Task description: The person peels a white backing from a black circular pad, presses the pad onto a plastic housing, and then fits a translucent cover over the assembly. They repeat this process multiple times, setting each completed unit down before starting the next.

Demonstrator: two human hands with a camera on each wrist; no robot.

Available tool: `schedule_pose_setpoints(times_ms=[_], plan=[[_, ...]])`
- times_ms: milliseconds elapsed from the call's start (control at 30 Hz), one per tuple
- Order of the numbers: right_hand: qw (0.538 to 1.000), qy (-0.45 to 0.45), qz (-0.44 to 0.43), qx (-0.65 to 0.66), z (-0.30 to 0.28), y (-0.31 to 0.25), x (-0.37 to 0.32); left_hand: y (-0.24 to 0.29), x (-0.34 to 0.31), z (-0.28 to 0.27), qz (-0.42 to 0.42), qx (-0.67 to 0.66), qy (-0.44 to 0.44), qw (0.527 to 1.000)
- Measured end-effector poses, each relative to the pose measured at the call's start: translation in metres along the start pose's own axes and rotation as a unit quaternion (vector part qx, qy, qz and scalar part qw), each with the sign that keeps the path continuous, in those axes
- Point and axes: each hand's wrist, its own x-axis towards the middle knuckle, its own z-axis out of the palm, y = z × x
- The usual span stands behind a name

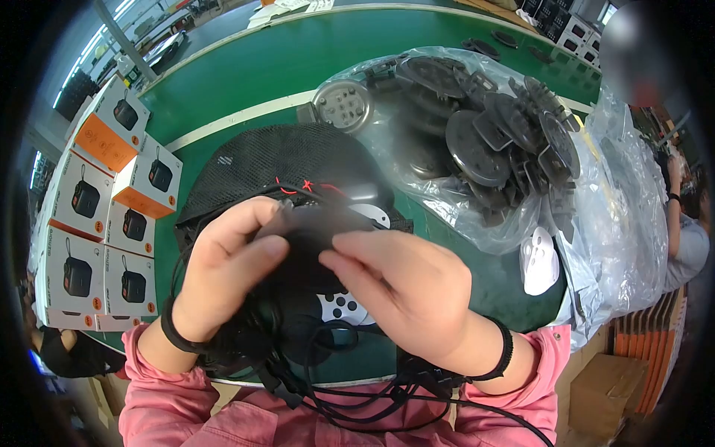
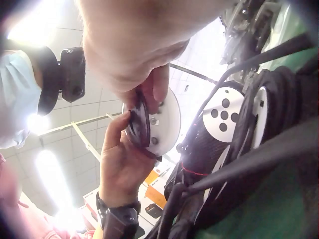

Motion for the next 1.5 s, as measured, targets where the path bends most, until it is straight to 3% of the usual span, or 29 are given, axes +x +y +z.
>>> schedule_pose_setpoints(times_ms=[33, 100, 200, 433, 500, 633, 733, 767, 800, 833, 900, 933, 1033, 1167, 1200, 1233, 1300, 1333, 1400, 1500], plan=[[1.000, -0.001, 0.002, 0.000, 0.001, 0.000, -0.001, 0.004, 0.000, 0.002, -0.151, -0.198, 0.009, 0.969], [0.998, 0.001, 0.063, 0.012, 0.003, 0.001, -0.003, 0.004, 0.000, -0.003, -0.152, -0.183, -0.019, 0.971], [0.997, -0.007, 0.071, 0.008, 0.004, 0.001, -0.003, 0.005, -0.001, -0.003, -0.176, -0.190, -0.018, 0.966], [0.999, -0.012, 0.035, -0.023, 0.008, 0.005, -0.004, 0.008, -0.002, 0.003, -0.184, -0.163, 0.013, 0.969], [0.995, -0.024, -0.034, -0.096, 0.008, 0.010, -0.005, 0.008, -0.003, 0.004, -0.191, -0.164, 0.019, 0.968], [0.990, -0.052, -0.025, -0.131, 0.000, 0.006, -0.001, 0.007, -0.003, -0.002, -0.205, -0.177, 0.025, 0.962], [0.993, -0.061, 0.038, -0.091, -0.002, 0.005, 0.000, 0.012, -0.001, -0.002, -0.212, -0.199, 0.027, 0.956], [0.963, -0.039, 0.225, 0.145, 0.006, 0.006, -0.003, 0.014, -0.001, -0.001, -0.208, -0.210, 0.035, 0.955], [0.844, -0.013, 0.389, 0.368, 0.010, 0.006, -0.005, 0.013, 0.000, -0.002, -0.208, -0.209, 0.033, 0.955], [0.845, -0.011, 0.388, 0.368, 0.011, 0.006, -0.004, 0.012, 0.000, -0.004, -0.209, -0.209, 0.022, 0.955], [0.739, -0.058, 0.414, 0.529, 0.012, 0.007, 0.000, 0.010, 0.001, -0.007, -0.207, -0.209, 0.009, 0.956], [0.760, -0.119, 0.380, 0.514, 0.011, 0.009, 0.001, 0.008, 0.001, -0.007, -0.199, -0.217, 0.017, 0.956], [0.763, -0.145, 0.391, 0.494, 0.003, 0.001, 0.008, 0.009, 0.003, -0.010, -0.182, -0.205, 0.006, 0.962], [0.793, -0.083, 0.333, 0.504, 0.007, 0.013, -0.002, 0.018, 0.022, -0.026, -0.155, -0.158, 0.010, 0.975], [0.754, -0.071, 0.366, 0.541, 0.007, 0.017, -0.002, 0.024, 0.031, -0.032, -0.138, -0.135, 0.062, 0.979], [0.753, -0.070, 0.367, 0.542, 0.006, 0.017, -0.001, 0.016, 0.048, -0.048, -0.095, -0.137, 0.100, 0.981], [0.800, -0.069, 0.366, 0.471, 0.005, 0.015, 0.000, 0.010, 0.079, -0.092, -0.083, -0.142, 0.080, 0.983], [0.808, -0.049, 0.370, 0.457, 0.006, 0.014, 0.001, 0.006, 0.097, -0.114, -0.139, -0.169, 0.085, 0.972], [0.809, -0.038, 0.361, 0.463, 0.005, 0.016, -0.001, -0.006, 0.122, -0.139, -0.202, -0.137, 0.189, 0.951], [0.806, -0.013, 0.358, 0.472, 0.003, 0.019, -0.001, -0.044, 0.155, -0.207, -0.251, -0.074, 0.176, 0.949]])
